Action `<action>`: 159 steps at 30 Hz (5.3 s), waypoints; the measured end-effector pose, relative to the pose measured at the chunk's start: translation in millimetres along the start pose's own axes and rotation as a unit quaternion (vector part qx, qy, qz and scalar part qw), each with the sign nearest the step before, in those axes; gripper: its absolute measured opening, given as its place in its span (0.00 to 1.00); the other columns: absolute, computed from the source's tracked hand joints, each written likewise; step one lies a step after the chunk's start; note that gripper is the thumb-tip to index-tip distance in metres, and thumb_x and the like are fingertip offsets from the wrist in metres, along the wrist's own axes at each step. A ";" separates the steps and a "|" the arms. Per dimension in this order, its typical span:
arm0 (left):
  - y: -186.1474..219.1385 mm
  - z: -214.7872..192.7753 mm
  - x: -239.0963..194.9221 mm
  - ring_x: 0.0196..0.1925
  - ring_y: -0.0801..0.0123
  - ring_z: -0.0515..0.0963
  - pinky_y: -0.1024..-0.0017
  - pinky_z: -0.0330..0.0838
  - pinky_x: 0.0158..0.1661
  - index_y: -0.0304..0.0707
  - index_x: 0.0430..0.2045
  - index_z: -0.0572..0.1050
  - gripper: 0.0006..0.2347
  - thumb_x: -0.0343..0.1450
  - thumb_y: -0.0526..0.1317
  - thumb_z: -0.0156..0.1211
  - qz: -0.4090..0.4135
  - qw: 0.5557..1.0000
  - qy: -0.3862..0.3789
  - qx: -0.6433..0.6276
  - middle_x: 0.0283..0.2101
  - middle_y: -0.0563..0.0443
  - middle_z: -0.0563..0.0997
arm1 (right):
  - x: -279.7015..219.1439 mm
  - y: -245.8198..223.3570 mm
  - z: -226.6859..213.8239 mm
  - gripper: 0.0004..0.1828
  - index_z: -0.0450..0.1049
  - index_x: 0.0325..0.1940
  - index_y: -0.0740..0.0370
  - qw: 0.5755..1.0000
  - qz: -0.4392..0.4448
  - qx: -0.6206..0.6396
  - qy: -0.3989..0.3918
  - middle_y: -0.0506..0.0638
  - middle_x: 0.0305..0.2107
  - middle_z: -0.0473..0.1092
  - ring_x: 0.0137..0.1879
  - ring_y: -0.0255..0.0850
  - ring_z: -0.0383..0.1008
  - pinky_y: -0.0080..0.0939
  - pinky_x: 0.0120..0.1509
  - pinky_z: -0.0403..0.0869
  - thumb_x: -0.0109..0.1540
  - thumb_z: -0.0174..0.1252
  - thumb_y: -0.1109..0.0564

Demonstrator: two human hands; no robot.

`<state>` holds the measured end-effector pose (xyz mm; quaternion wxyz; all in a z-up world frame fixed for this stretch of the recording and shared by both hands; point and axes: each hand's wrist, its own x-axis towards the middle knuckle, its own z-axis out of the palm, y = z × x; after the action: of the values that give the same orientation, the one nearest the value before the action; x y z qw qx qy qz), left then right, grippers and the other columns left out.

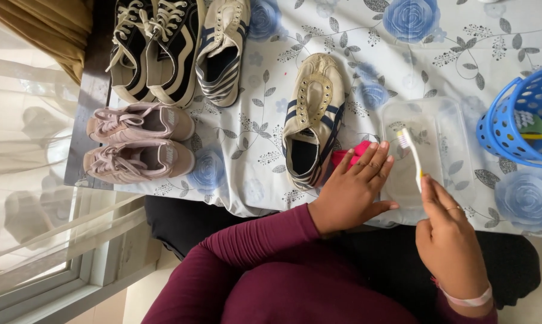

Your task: The person scrubs the toe and side of a white sneaker with a toothbrush and wipes it with a pink cloth. They repeat this process, alternating between scrubbing and wiping the shoe's surface.

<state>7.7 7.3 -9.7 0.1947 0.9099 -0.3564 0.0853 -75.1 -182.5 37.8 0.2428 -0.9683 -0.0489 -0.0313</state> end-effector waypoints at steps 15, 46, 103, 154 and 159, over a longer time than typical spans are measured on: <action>-36.6 -70.4 -41.2 0.65 0.57 0.79 0.52 0.67 0.67 0.44 0.58 0.73 0.14 0.78 0.41 0.60 0.100 0.972 0.142 -0.161 0.62 0.49 0.77 | -7.4 -13.3 -14.5 0.31 0.70 0.71 0.75 0.992 -0.048 0.070 0.093 0.62 0.62 0.73 0.71 0.52 0.71 0.49 0.77 0.68 0.62 0.48 0.77; -120.1 -77.4 -55.5 0.65 0.61 0.67 0.30 0.20 0.62 0.50 0.25 0.83 0.06 0.68 0.45 0.64 -0.148 0.974 -0.016 -0.171 0.43 0.70 0.82 | 5.0 -46.6 66.1 0.24 0.73 0.63 0.69 0.955 -0.291 0.001 0.057 0.57 0.61 0.71 0.66 0.47 0.73 0.46 0.74 0.73 0.63 0.53 0.78; -140.1 -80.3 -71.2 0.73 0.60 0.60 0.37 0.25 0.66 0.61 0.41 0.82 0.12 0.72 0.56 0.56 -0.065 0.974 -0.037 -0.212 0.63 0.65 0.74 | -13.1 -36.6 73.6 0.36 0.75 0.64 0.57 0.970 -0.218 0.078 0.073 0.44 0.60 0.73 0.55 0.44 0.71 0.45 0.68 0.65 0.57 0.50 0.81; -138.8 -92.7 -43.2 0.63 0.67 0.68 0.25 0.19 0.59 0.58 0.23 0.84 0.05 0.68 0.39 0.63 0.004 0.983 -0.042 -0.177 0.28 0.73 0.77 | 48.6 -20.2 24.1 0.35 0.64 0.76 0.29 0.882 -0.370 -0.289 0.042 0.20 0.68 0.63 0.57 0.42 0.73 0.68 0.69 0.46 0.71 0.56 0.64; -142.1 -92.8 -42.3 0.63 0.66 0.68 0.24 0.18 0.59 0.55 0.22 0.83 0.06 0.69 0.44 0.63 -0.014 0.979 -0.063 -0.194 0.31 0.72 0.80 | 56.1 -18.4 5.2 0.40 0.67 0.70 0.26 0.908 -0.350 -0.230 -0.006 0.19 0.64 0.66 0.60 0.43 0.72 0.74 0.71 0.48 0.63 0.58 0.70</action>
<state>72.1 167.0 20.5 0.3461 0.8632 -0.3647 -0.0457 -21.3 -159.4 46.6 -0.0139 -0.9181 -0.3780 -0.1189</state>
